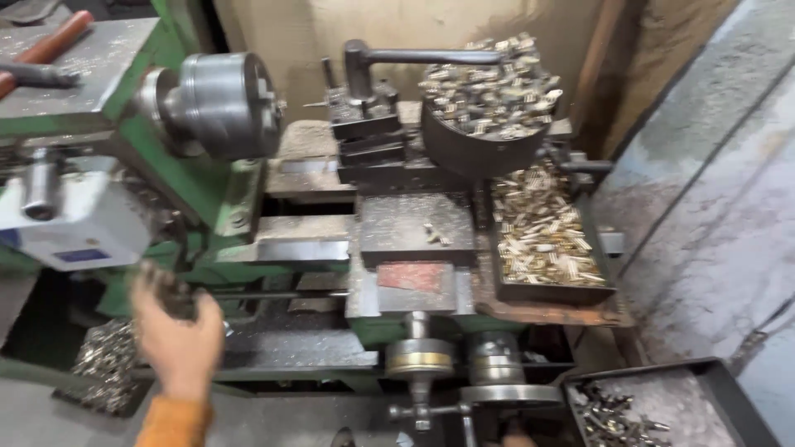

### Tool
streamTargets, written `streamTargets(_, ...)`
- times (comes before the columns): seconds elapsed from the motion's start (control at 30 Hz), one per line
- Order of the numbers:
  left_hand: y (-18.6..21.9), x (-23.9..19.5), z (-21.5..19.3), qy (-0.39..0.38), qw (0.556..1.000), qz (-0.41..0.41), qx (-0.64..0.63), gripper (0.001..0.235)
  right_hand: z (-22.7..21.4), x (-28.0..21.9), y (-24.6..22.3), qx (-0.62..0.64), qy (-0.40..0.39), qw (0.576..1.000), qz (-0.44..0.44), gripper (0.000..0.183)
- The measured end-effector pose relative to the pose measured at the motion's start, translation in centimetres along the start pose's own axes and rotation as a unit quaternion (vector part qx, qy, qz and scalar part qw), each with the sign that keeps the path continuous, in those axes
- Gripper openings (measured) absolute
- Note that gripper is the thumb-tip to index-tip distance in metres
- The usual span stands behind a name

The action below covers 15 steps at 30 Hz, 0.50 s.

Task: Operating a lathe machine to machine and process small metal components.

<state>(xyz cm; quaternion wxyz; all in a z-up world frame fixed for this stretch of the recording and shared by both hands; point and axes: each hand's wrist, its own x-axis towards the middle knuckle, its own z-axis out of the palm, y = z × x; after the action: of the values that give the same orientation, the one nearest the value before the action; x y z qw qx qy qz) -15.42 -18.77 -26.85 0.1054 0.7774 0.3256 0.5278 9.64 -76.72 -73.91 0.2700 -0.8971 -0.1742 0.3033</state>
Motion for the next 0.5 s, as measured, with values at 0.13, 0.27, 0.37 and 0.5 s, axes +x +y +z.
streamTargets(0.13, -6.8, -24.3, 7.2, -0.419, 0.808, -0.392, -0.134, 0.055, -11.3, -2.7, -4.2, 0.038, -0.01, 0.999, -0.018, 0.086)
streamTargets(0.27, 6.3, -32.4, 10.4, -0.656, 0.55, -0.44, -0.272, 0.06, -12.5, -5.3, -10.2, 0.13, -0.096, 0.986, -0.04, 0.077)
streamTargets(0.37, 15.9, -30.7, 9.1, -0.665, 0.447, -0.39, -0.453, 0.045, -13.7, -10.7, -20.8, 0.214, -0.09, 0.962, -0.142, 0.069)
streamTargets(0.5, 20.3, -21.1, 2.4, -0.637, 0.64, -0.349, -0.252, 0.035, -16.1, -15.4, -29.3, 0.245, -0.109, 0.959, -0.095, 0.057)
